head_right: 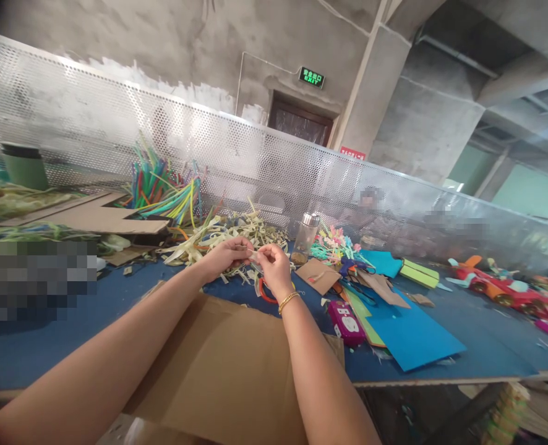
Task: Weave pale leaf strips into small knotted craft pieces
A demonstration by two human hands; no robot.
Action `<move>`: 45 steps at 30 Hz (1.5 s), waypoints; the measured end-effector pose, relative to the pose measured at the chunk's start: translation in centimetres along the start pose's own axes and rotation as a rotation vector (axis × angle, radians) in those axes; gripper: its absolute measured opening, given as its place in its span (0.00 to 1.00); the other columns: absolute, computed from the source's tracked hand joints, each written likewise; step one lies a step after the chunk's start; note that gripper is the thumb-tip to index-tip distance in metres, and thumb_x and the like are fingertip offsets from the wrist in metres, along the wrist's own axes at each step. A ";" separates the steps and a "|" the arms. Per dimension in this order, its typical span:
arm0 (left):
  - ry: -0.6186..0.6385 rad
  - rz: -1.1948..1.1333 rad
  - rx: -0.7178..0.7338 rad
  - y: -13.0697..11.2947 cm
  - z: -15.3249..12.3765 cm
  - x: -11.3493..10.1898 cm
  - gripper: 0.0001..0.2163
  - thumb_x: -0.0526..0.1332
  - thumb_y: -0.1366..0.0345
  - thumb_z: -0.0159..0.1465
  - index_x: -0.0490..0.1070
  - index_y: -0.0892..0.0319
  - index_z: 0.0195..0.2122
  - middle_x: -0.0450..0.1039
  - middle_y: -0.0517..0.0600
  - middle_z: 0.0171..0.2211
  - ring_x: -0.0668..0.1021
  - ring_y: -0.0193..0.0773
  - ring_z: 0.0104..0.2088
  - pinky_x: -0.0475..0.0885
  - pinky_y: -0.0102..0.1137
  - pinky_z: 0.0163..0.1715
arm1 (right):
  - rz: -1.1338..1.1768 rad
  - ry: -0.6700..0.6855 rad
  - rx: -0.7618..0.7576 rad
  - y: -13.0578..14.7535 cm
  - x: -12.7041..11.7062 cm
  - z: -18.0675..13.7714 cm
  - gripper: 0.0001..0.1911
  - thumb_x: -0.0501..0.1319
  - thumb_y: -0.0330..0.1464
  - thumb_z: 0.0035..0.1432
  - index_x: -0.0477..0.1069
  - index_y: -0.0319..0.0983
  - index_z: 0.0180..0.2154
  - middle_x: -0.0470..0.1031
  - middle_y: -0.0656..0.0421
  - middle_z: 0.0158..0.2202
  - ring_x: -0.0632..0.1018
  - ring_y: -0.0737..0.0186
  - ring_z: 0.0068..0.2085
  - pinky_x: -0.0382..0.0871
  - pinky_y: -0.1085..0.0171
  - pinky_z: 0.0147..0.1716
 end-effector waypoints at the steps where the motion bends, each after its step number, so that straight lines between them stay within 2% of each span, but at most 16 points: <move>1: -0.003 -0.025 -0.015 0.1 0.0 -0.1 0.10 0.66 0.64 0.50 0.68 0.59 0.31 0.72 0.45 0.22 0.73 0.30 0.23 0.58 0.23 0.19 | 0.024 -0.007 0.000 0.1 0.0 0.0 0.11 0.64 0.40 0.48 0.68 0.42 0.31 0.72 0.62 0.26 0.74 0.64 0.28 0.70 0.65 0.30; 4: -0.012 -0.107 -0.080 0.4 0.2 -0.4 0.08 0.66 0.68 0.50 0.70 0.60 0.30 0.74 0.48 0.23 0.74 0.30 0.24 0.63 0.23 0.21 | 0.069 -0.007 0.004 0.4 0.0 -0.1 0.10 0.64 0.39 0.47 0.68 0.41 0.31 0.71 0.62 0.27 0.73 0.65 0.29 0.70 0.65 0.31; 7: -0.028 -0.150 -0.100 0.5 0.2 -0.5 0.07 0.65 0.66 0.51 0.71 0.61 0.29 0.74 0.50 0.24 0.75 0.32 0.25 0.66 0.24 0.23 | 0.057 0.004 0.001 0.4 0.0 -0.1 0.10 0.64 0.39 0.48 0.70 0.41 0.30 0.72 0.62 0.27 0.73 0.65 0.29 0.70 0.64 0.33; 11: -0.022 0.005 -0.008 0.0 0.1 -0.4 0.11 0.68 0.60 0.51 0.71 0.61 0.29 0.73 0.48 0.23 0.71 0.29 0.22 0.62 0.24 0.20 | 0.016 -0.009 -0.018 0.0 -0.2 0.1 0.11 0.65 0.40 0.47 0.70 0.40 0.31 0.74 0.60 0.28 0.74 0.65 0.30 0.71 0.63 0.35; 15: -0.051 0.109 0.058 -0.1 0.1 -0.2 0.12 0.68 0.62 0.50 0.70 0.59 0.33 0.73 0.46 0.23 0.74 0.32 0.25 0.64 0.25 0.23 | -0.056 -0.053 -0.032 -0.3 -0.6 0.2 0.15 0.67 0.39 0.46 0.71 0.40 0.35 0.75 0.58 0.31 0.75 0.63 0.32 0.71 0.62 0.35; 19: -0.040 0.176 0.068 0.2 0.3 -0.2 0.08 0.66 0.62 0.53 0.69 0.59 0.28 0.72 0.45 0.21 0.73 0.32 0.24 0.65 0.26 0.24 | -0.108 0.022 0.008 -0.6 -0.1 0.1 0.10 0.63 0.40 0.50 0.71 0.41 0.32 0.76 0.59 0.29 0.76 0.63 0.29 0.71 0.62 0.32; 24: -0.004 0.036 0.020 0.5 0.3 -0.1 0.09 0.67 0.62 0.52 0.68 0.59 0.29 0.73 0.46 0.24 0.72 0.29 0.23 0.61 0.23 0.20 | -0.019 0.035 0.090 -1.1 0.3 0.0 0.10 0.63 0.40 0.49 0.68 0.43 0.32 0.75 0.62 0.26 0.75 0.63 0.26 0.68 0.65 0.26; 29: -0.022 -0.126 -0.086 0.9 0.2 -0.4 0.11 0.70 0.66 0.49 0.71 0.61 0.31 0.74 0.48 0.26 0.73 0.28 0.24 0.63 0.22 0.21 | 0.115 -0.003 0.117 -1.0 0.0 0.1 0.10 0.65 0.38 0.46 0.70 0.42 0.32 0.74 0.63 0.26 0.74 0.64 0.27 0.69 0.64 0.29; 32: -0.028 -0.153 -0.134 1.2 0.3 -0.6 0.11 0.71 0.64 0.49 0.72 0.62 0.30 0.75 0.50 0.27 0.73 0.29 0.25 0.65 0.23 0.22 | 0.152 0.009 0.130 -0.8 0.0 0.0 0.10 0.65 0.37 0.45 0.71 0.41 0.31 0.75 0.62 0.27 0.75 0.64 0.29 0.70 0.63 0.31; 34: -0.036 -0.108 -0.116 1.2 0.3 -0.7 0.12 0.70 0.61 0.49 0.73 0.63 0.29 0.74 0.50 0.26 0.72 0.27 0.23 0.64 0.23 0.21 | 0.139 0.002 0.133 -0.7 0.0 0.0 0.10 0.65 0.39 0.46 0.71 0.41 0.30 0.75 0.61 0.27 0.75 0.64 0.29 0.70 0.63 0.32; 37: -0.027 0.012 -0.016 0.9 0.4 -0.6 0.12 0.70 0.62 0.48 0.74 0.62 0.30 0.73 0.47 0.24 0.69 0.27 0.21 0.62 0.23 0.19 | 0.082 -0.035 0.123 -0.6 -0.2 0.0 0.13 0.67 0.41 0.44 0.71 0.39 0.30 0.74 0.61 0.26 0.75 0.64 0.29 0.70 0.64 0.31; 41: -0.048 0.182 0.100 0.8 0.8 -0.7 0.12 0.69 0.64 0.48 0.76 0.60 0.34 0.75 0.47 0.25 0.74 0.32 0.25 0.68 0.26 0.26 | 0.023 -0.029 0.117 -1.0 -0.2 0.0 0.17 0.68 0.41 0.43 0.73 0.39 0.34 0.76 0.59 0.28 0.75 0.64 0.30 0.70 0.64 0.33; 45: -0.075 0.434 0.152 1.0 1.2 -1.1 0.07 0.67 0.64 0.49 0.77 0.59 0.29 0.75 0.47 0.23 0.74 0.34 0.26 0.67 0.27 0.27 | -0.175 0.023 0.096 -1.7 -0.5 0.2 0.14 0.66 0.42 0.46 0.75 0.39 0.32 0.76 0.58 0.26 0.74 0.62 0.28 0.68 0.63 0.30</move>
Point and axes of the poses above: each hand's wrist, its own z-axis towards the middle knuckle, its own x-axis out of the palm, y = z × x, the point moved 5 cm from there along z, towards the middle knuckle
